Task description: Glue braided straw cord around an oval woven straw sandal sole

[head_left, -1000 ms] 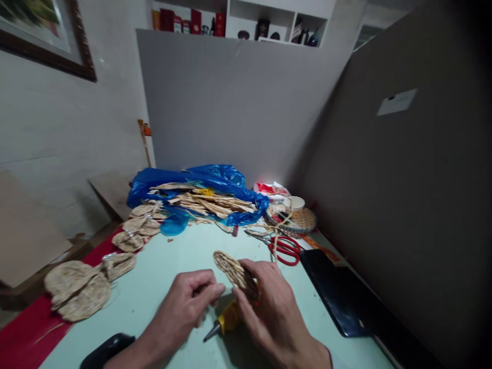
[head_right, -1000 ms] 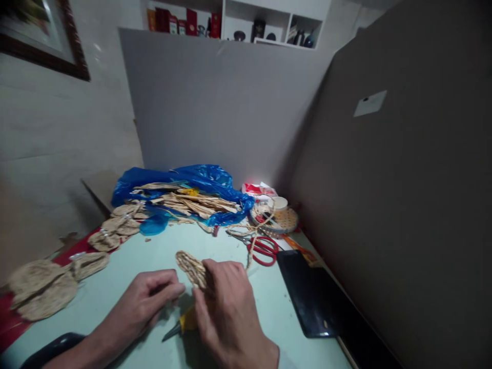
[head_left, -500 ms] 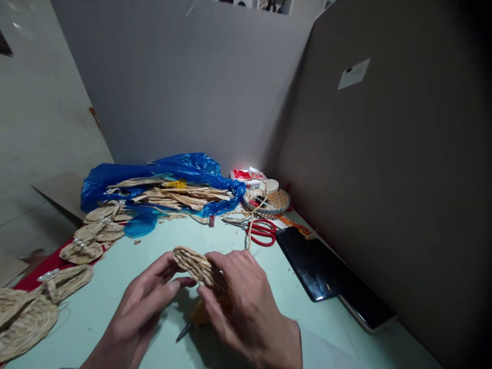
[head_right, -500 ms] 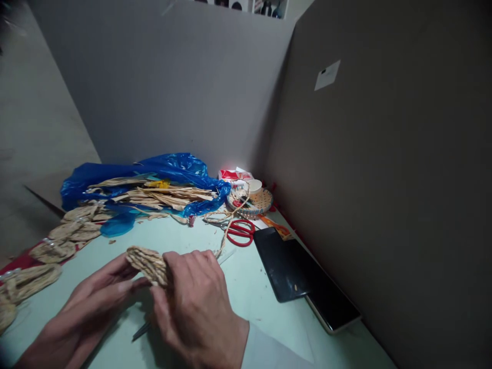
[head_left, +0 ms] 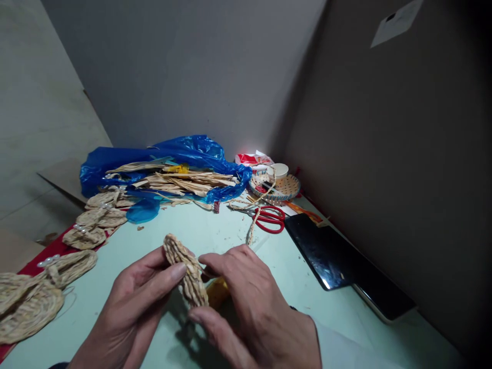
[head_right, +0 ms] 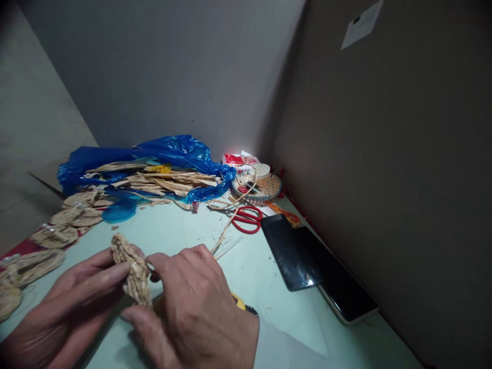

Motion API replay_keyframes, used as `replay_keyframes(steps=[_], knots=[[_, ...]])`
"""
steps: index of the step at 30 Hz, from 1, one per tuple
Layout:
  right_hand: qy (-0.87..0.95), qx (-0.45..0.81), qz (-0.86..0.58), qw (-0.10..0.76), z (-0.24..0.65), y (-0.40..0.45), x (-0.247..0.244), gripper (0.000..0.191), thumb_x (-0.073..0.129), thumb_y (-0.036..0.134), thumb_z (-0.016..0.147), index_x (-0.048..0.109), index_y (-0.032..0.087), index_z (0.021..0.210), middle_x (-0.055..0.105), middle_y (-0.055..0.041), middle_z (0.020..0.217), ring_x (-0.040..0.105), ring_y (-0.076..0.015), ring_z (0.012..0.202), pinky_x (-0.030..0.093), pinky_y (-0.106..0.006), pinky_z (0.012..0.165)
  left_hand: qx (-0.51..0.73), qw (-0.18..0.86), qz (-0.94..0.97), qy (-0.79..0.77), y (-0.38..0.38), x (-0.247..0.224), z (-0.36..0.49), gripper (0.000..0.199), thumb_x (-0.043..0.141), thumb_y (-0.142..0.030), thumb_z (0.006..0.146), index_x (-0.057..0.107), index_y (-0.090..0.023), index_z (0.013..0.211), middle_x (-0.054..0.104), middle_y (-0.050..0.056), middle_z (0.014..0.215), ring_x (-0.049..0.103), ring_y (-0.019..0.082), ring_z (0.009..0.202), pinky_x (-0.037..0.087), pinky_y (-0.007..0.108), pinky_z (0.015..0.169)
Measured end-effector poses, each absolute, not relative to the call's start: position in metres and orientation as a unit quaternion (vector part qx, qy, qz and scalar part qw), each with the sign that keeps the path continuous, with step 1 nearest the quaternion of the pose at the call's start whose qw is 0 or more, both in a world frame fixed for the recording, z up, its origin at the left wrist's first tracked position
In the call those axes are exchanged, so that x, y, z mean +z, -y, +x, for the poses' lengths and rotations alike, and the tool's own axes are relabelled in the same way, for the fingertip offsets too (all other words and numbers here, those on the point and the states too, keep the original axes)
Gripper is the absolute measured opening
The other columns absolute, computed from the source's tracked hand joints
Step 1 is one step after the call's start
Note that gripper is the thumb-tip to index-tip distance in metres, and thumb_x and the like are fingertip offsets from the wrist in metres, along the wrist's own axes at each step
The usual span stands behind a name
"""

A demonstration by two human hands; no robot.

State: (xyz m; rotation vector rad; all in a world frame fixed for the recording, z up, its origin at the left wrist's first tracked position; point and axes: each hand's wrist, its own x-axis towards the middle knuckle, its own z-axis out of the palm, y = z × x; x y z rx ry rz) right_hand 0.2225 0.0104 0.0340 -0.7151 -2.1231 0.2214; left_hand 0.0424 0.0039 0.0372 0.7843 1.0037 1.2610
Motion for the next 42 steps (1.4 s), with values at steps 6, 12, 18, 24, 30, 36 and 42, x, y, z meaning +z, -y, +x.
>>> replay_keyframes(steps=[6, 12, 18, 24, 30, 36, 42], knots=[[0.861, 0.126, -0.261, 0.418, 0.227, -0.015, 0.038, 0.027, 0.048, 0.007, 0.092, 0.067, 0.003, 0.111, 0.066, -0.0094, 0.080, 0.053, -0.0205, 0.071, 0.045, -0.034, 0.066, 0.523, 0.672, 0.312, -0.422, -0.002, 0.042, 0.041, 0.028, 0.083, -0.025, 0.073, 0.076, -0.028, 0.100, 0.078, 0.001, 0.099, 0.072, 0.022, 0.091, 0.060, 0.022, 0.068], [0.855, 0.102, -0.247, 0.444, 0.230, -0.019, 0.036, 0.027, 0.052, 0.004, 0.090, 0.071, 0.004, 0.109, 0.071, -0.0110, 0.081, 0.052, -0.0196, 0.068, 0.041, -0.033, 0.060, 0.484, 0.662, 0.348, -0.455, -0.002, 0.036, 0.034, 0.020, 0.079, -0.028, 0.079, 0.075, -0.028, 0.098, 0.071, -0.002, 0.082, 0.064, 0.015, 0.073, 0.058, 0.021, 0.066], [0.872, 0.024, -0.229, 0.431, 0.230, -0.020, 0.034, 0.026, 0.048, 0.007, 0.097, 0.071, 0.007, 0.085, 0.065, -0.0051, 0.070, 0.045, -0.0169, 0.063, 0.034, -0.034, 0.057, 0.447, 0.599, 0.416, -0.518, -0.004, 0.018, 0.022, 0.035, 0.081, -0.033, 0.077, 0.072, -0.029, 0.110, 0.074, 0.001, 0.103, 0.065, 0.017, 0.081, 0.057, 0.021, 0.070], [0.896, -0.029, -0.213, 0.389, 0.231, -0.025, 0.037, 0.037, 0.042, 0.005, 0.098, 0.069, 0.009, 0.074, 0.057, -0.0022, 0.065, 0.038, -0.0169, 0.060, 0.028, -0.035, 0.055, 0.418, 0.598, 0.423, -0.537, -0.010, 0.020, 0.032, 0.042, 0.080, -0.024, 0.073, 0.072, -0.032, 0.113, 0.075, -0.004, 0.114, 0.066, 0.022, 0.103, 0.057, 0.023, 0.081], [0.917, -0.050, -0.217, 0.330, 0.241, -0.033, 0.046, 0.031, 0.045, 0.008, 0.101, 0.070, 0.010, 0.082, 0.062, -0.0037, 0.072, 0.043, -0.0184, 0.066, 0.030, -0.036, 0.060, 0.431, 0.584, 0.382, -0.572, -0.007, 0.033, 0.045, 0.047, 0.087, -0.030, 0.062, 0.075, -0.029, 0.107, 0.079, -0.001, 0.108, 0.070, 0.026, 0.099, 0.061, 0.029, 0.078], [0.918, -0.041, -0.221, 0.326, 0.244, -0.037, 0.044, 0.034, 0.041, 0.008, 0.102, 0.071, 0.008, 0.086, 0.067, -0.0068, 0.077, 0.048, -0.0202, 0.068, 0.032, -0.037, 0.063, 0.403, 0.548, 0.436, -0.589, -0.011, 0.032, 0.036, 0.043, 0.087, -0.042, 0.068, 0.076, -0.029, 0.108, 0.078, 0.000, 0.114, 0.071, 0.022, 0.102, 0.058, 0.024, 0.087], [0.910, 0.033, -0.257, 0.324, 0.248, -0.037, 0.044, 0.025, 0.047, 0.007, 0.097, 0.071, 0.006, 0.104, 0.070, -0.0092, 0.088, 0.054, -0.0222, 0.080, 0.039, -0.040, 0.075, 0.459, 0.610, 0.345, -0.545, -0.009, 0.036, 0.040, 0.051, 0.089, -0.037, 0.066, 0.074, -0.031, 0.115, 0.078, 0.002, 0.117, 0.071, 0.027, 0.106, 0.062, 0.029, 0.083]])
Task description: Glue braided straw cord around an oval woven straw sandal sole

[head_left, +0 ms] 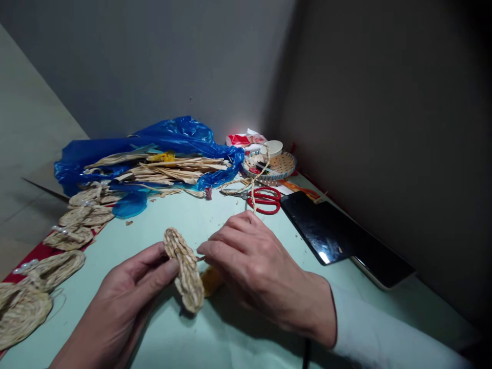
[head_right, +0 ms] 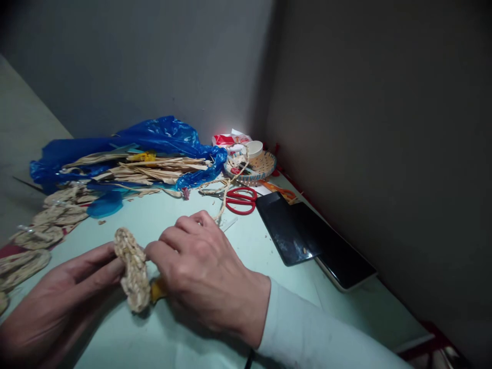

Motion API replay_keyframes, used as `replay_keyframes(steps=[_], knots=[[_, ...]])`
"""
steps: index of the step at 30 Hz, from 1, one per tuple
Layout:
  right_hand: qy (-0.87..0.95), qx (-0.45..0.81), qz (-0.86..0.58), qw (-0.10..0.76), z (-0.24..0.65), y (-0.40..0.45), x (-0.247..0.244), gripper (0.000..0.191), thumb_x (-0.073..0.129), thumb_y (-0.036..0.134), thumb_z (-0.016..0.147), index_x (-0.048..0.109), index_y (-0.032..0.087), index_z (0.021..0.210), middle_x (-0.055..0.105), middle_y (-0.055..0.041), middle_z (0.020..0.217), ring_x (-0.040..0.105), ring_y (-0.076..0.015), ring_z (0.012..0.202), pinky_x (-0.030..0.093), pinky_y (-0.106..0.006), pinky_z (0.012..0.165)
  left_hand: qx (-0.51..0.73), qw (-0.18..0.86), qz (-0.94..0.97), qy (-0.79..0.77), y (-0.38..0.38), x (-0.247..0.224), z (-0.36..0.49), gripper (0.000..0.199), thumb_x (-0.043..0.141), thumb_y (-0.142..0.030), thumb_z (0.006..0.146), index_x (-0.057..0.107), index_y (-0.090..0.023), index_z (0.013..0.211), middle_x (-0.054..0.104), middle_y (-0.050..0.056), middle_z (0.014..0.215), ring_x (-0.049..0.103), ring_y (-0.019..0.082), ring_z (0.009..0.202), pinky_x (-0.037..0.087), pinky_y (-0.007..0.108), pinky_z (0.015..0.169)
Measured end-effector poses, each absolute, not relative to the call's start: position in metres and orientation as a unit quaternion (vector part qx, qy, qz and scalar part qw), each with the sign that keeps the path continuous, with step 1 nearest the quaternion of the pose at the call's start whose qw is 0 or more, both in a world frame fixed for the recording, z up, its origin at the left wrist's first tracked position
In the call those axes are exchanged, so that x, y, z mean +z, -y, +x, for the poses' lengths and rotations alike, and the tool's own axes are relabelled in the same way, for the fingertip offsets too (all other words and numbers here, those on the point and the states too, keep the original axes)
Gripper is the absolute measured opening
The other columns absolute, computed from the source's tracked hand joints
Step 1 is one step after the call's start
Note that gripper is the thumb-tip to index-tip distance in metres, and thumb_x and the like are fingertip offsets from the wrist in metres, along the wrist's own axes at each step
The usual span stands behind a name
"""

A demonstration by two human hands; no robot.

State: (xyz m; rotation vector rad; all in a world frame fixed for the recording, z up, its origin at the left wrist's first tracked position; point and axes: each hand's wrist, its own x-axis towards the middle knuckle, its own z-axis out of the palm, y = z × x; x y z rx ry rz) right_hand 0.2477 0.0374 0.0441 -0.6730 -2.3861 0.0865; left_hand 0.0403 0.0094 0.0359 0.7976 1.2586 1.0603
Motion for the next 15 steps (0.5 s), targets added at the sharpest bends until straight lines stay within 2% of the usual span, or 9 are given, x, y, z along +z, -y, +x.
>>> replay_keyframes(steps=[3, 5, 9, 15], knots=[[0.889, 0.066, -0.284, 0.354, 0.2484, -0.0385, 0.0453, 0.026, 0.051, 0.008, 0.095, 0.068, 0.006, 0.114, 0.072, -0.0123, 0.109, 0.056, -0.0253, 0.097, 0.041, -0.043, 0.088, 0.479, 0.657, 0.282, -0.508, -0.0076, 0.0363, 0.0419, 0.055, 0.086, -0.030, 0.071, 0.070, -0.034, 0.124, 0.076, 0.003, 0.121, 0.070, 0.027, 0.109, 0.063, 0.031, 0.086], [0.877, 0.077, -0.291, 0.375, 0.2482, -0.0389, 0.0457, 0.024, 0.051, 0.008, 0.096, 0.067, 0.006, 0.113, 0.071, -0.0138, 0.116, 0.055, -0.0260, 0.102, 0.042, -0.044, 0.091, 0.485, 0.669, 0.267, -0.497, -0.0073, 0.0364, 0.0415, 0.057, 0.085, -0.028, 0.073, 0.068, -0.035, 0.127, 0.075, 0.002, 0.123, 0.069, 0.028, 0.112, 0.062, 0.033, 0.089], [0.866, 0.080, -0.296, 0.395, 0.2462, -0.0374, 0.0450, 0.020, 0.048, 0.007, 0.097, 0.065, 0.007, 0.107, 0.072, -0.0142, 0.108, 0.058, -0.0237, 0.094, 0.045, -0.041, 0.087, 0.476, 0.690, 0.265, -0.477, -0.0072, 0.0372, 0.0391, 0.053, 0.082, -0.026, 0.077, 0.067, -0.036, 0.127, 0.073, -0.001, 0.128, 0.067, 0.027, 0.118, 0.061, 0.031, 0.093], [0.850, 0.080, -0.316, 0.414, 0.2434, -0.0319, 0.0455, 0.018, 0.053, 0.018, 0.093, 0.064, 0.010, 0.106, 0.071, -0.0112, 0.094, 0.059, -0.0231, 0.085, 0.045, -0.039, 0.080, 0.469, 0.701, 0.266, -0.467, -0.0030, 0.0351, 0.0334, 0.054, 0.080, -0.027, 0.079, 0.065, -0.037, 0.129, 0.072, -0.003, 0.132, 0.063, 0.029, 0.125, 0.061, 0.030, 0.094]])
